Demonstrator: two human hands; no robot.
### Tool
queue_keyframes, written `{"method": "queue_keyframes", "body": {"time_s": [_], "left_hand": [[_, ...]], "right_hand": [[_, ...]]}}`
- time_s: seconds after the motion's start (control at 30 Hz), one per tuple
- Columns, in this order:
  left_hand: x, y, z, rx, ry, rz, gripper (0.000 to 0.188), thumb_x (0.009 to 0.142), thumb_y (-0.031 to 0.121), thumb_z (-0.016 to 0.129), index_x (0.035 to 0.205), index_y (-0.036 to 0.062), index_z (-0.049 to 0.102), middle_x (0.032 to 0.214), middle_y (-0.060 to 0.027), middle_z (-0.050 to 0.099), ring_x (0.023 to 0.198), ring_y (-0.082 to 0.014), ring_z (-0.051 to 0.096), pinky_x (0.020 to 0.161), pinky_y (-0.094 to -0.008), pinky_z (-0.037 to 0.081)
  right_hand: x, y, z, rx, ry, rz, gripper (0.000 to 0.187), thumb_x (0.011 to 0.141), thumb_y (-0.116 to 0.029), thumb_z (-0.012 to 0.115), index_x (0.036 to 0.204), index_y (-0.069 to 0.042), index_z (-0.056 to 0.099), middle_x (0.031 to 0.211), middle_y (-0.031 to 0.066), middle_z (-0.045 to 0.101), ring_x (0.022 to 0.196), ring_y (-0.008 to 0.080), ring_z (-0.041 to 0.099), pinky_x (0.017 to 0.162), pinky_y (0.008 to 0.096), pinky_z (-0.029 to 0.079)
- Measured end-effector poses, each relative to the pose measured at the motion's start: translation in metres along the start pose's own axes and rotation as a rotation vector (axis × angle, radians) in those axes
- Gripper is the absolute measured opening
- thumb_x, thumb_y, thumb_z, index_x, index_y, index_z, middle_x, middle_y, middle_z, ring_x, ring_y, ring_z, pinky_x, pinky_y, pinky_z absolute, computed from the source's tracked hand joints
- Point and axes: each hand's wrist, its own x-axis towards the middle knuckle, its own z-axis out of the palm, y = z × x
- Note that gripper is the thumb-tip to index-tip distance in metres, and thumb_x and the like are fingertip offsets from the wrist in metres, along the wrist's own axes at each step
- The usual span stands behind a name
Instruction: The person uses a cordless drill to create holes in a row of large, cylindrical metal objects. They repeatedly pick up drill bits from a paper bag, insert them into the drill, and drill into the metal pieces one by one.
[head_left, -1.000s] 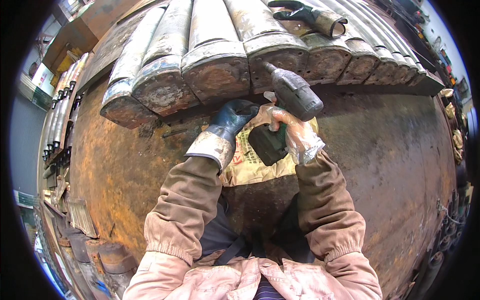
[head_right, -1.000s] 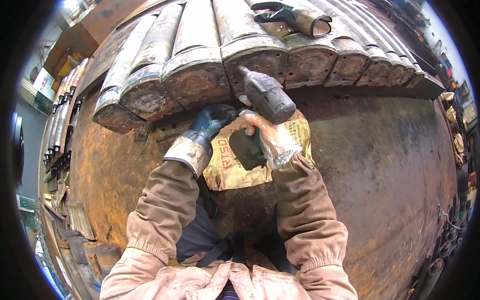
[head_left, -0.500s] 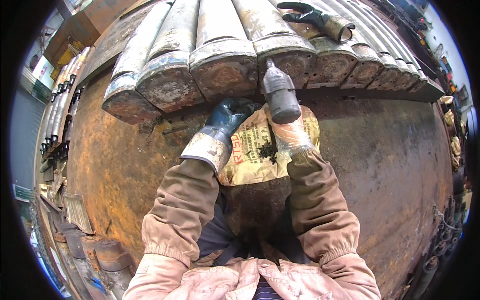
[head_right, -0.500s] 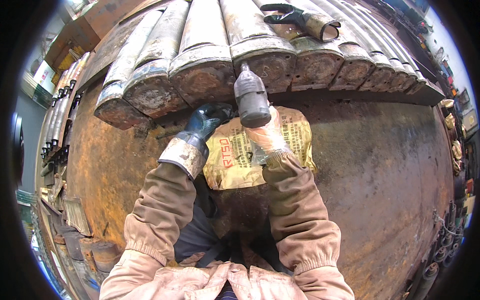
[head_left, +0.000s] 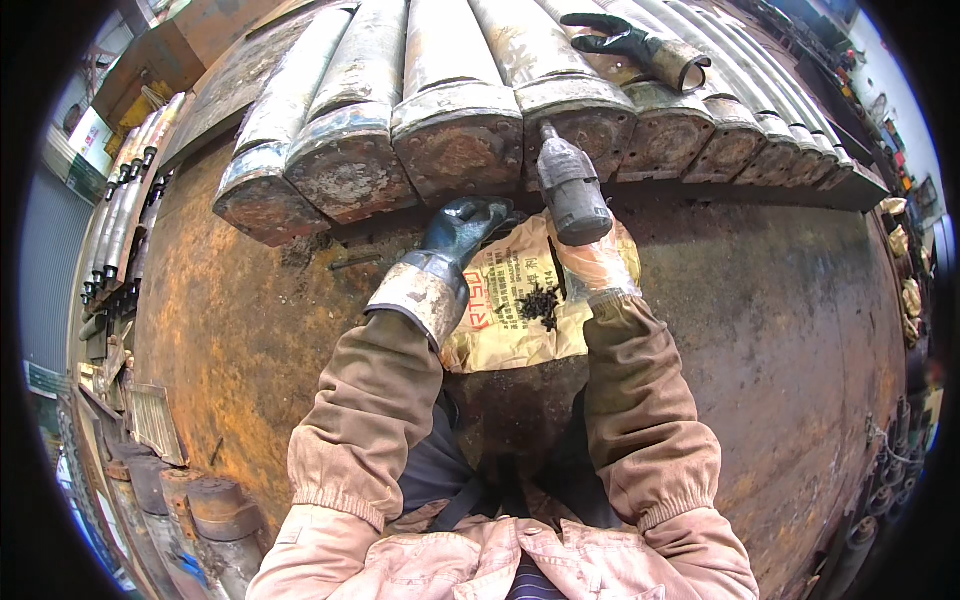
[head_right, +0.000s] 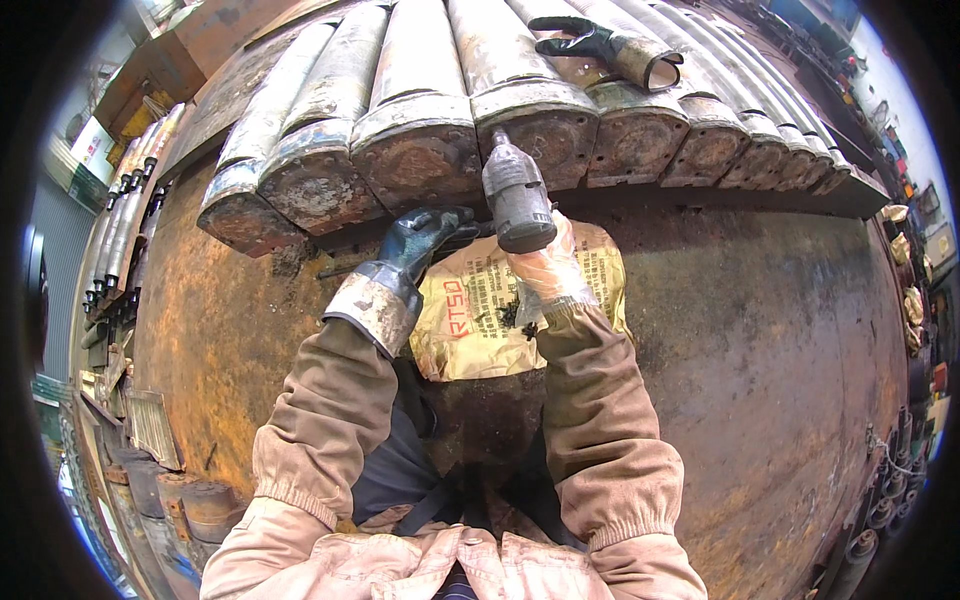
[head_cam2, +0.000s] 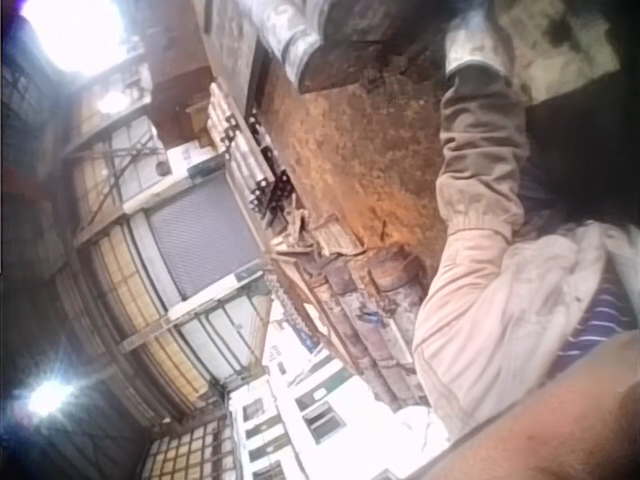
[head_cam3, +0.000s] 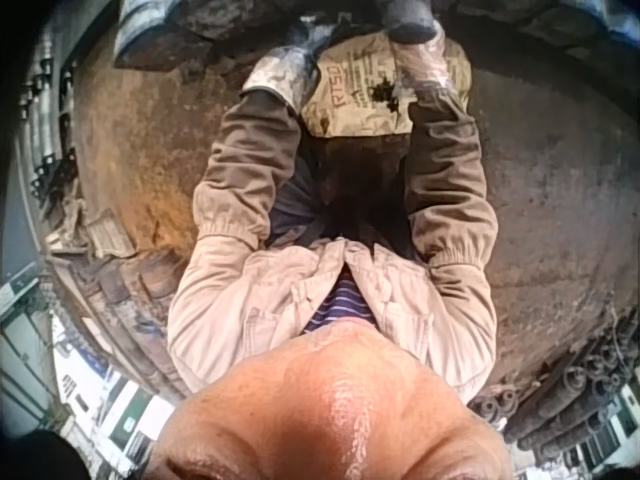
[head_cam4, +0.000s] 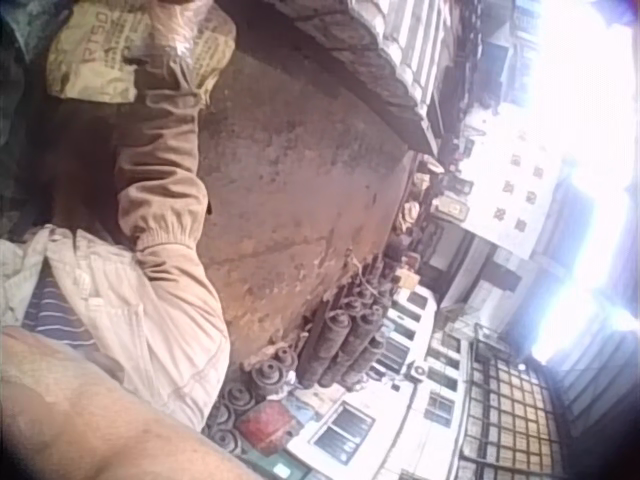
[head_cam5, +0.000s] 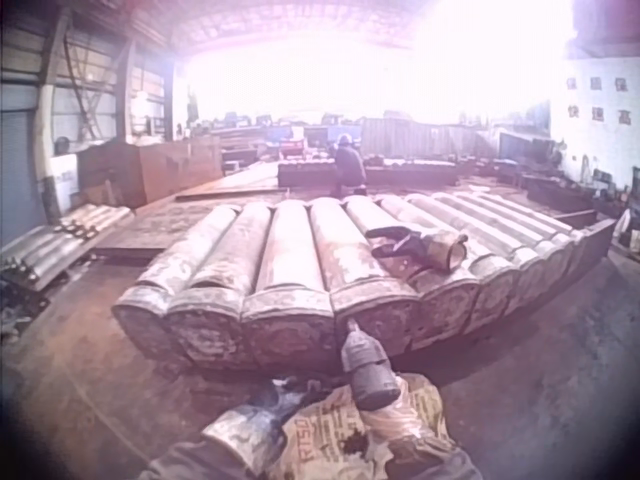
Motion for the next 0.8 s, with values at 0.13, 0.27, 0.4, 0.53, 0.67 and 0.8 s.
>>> {"method": "queue_keyframes", "body": {"time_s": [0.13,0.27,0.4,0.53,0.67,0.8], "left_hand": [[-0.007,0.017,0.009,-0.061,-0.019,0.006,0.024,0.093,0.014,0.067,0.11,-0.0028,0.069,0.107,-0.0108,0.072,0.094,-0.0165,0.067,0.084,-0.0295,0.053],[-0.006,0.013,0.008,-0.047,-0.003,-0.005,0.025,0.093,0.015,0.067,0.111,-0.0021,0.069,0.107,-0.0105,0.071,0.093,-0.0173,0.067,0.083,-0.0299,0.053],[-0.004,0.012,0.012,-0.247,-0.028,-0.107,0.025,0.093,0.015,0.067,0.111,-0.0014,0.069,0.108,-0.0103,0.071,0.094,-0.0167,0.067,0.084,-0.0299,0.052],[-0.004,0.013,0.018,0.012,0.068,0.069,0.026,0.092,0.017,0.068,0.111,-0.002,0.069,0.109,-0.0102,0.071,0.096,-0.0165,0.066,0.085,-0.0299,0.052],[-0.001,0.012,0.019,0.034,0.113,0.077,0.033,0.094,0.012,0.062,0.119,-0.0087,0.06,0.113,-0.0205,0.067,0.101,-0.032,0.067,0.089,-0.0421,0.055],[0.002,0.02,0.028,-0.362,-0.023,-0.121,0.032,0.095,0.019,0.063,0.118,-0.0036,0.062,0.113,-0.0141,0.068,0.102,-0.0242,0.066,0.089,-0.0349,0.053]], "right_hand": [[0.003,0.007,0.001,0.119,0.047,0.009,0.025,0.085,-0.021,0.066,0.101,-0.002,0.062,0.089,0.0123,0.066,0.081,0.0305,0.064,0.072,0.0397,0.051],[0.002,-0.008,-0.008,0.088,0.017,0.084,0.026,0.084,-0.019,0.067,0.103,-0.002,0.063,0.088,0.0119,0.067,0.078,0.0264,0.064,0.071,0.0368,0.051],[0.004,-0.016,-0.013,0.041,-0.007,0.146,0.027,0.083,-0.018,0.068,0.105,-0.001,0.063,0.086,0.0115,0.069,0.075,0.0224,0.063,0.07,0.0338,0.051],[0.008,-0.012,-0.021,0.02,-0.014,0.119,0.029,0.082,-0.015,0.068,0.106,-0.001,0.063,0.085,0.0115,0.069,0.072,0.019,0.062,0.069,0.0317,0.05],[0.008,-0.018,-0.026,0.106,-0.029,0.085,0.031,0.081,-0.013,0.069,0.108,0.0,0.063,0.084,0.0121,0.069,0.071,0.019,0.061,0.068,0.0331,0.051],[0.004,-0.016,-0.028,0.11,-0.047,0.104,0.04,0.081,-0.013,0.069,0.118,-0.003,0.057,0.097,0.012,0.065,0.085,0.0209,0.059,0.077,0.0316,0.05]]}}
